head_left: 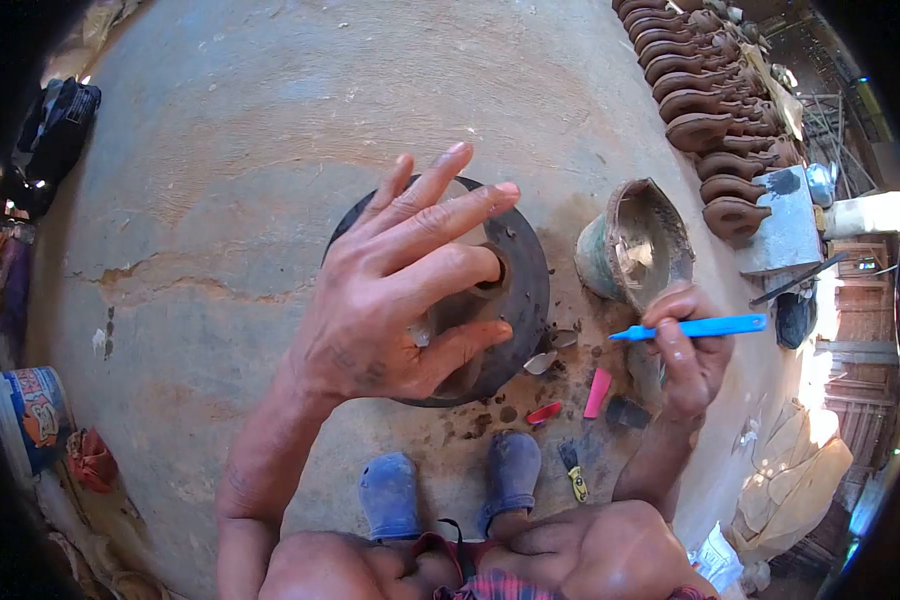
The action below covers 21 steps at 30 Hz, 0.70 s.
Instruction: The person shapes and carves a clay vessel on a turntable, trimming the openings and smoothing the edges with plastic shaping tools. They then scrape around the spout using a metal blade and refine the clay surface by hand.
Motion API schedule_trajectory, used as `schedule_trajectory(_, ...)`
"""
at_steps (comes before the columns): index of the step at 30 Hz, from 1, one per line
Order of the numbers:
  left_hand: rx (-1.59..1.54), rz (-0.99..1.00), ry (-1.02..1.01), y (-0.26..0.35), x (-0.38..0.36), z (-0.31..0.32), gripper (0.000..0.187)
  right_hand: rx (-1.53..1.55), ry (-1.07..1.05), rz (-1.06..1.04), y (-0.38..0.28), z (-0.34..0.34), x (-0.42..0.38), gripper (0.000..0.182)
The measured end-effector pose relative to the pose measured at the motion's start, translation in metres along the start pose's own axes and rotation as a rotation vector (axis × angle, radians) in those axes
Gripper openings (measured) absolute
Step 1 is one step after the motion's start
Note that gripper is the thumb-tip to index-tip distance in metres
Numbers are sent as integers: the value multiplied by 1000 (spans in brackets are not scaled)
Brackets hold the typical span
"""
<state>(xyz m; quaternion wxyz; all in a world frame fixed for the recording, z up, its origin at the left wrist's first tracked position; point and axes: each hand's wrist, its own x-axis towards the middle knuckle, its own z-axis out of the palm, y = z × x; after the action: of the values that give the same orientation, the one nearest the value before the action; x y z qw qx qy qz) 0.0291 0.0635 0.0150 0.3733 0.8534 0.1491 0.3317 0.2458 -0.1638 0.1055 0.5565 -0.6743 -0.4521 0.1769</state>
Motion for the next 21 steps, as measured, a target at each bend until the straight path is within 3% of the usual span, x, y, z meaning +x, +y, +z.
schedule_trajectory(2,61,34,-44,10,4,-5,30,-93,-58,84,9,-7,-13,8)
schedule_trajectory(12,512,94,-511,85,57,-32,32,-526,-91,539,58,-58,-112,16)
schedule_trajectory(14,583,83,-601,105,69,-31,33,-583,-112,578,104,-76,-162,19)
schedule_trajectory(15,603,74,-623,115,74,-28,33,-657,-145,606,119,-80,-180,23)
schedule_trajectory(16,595,61,-623,121,77,-27,30,-744,-196,830,119,-77,-188,32)
schedule_trajectory(17,591,62,-629,120,78,-26,29,-729,-184,840,127,-77,-205,32)
schedule_trajectory(19,565,62,-629,104,79,-30,28,-1043,-271,874,150,-75,-247,37)
schedule_trajectory(21,550,66,-638,97,75,-37,29,-1024,-327,982,168,-79,-273,36)
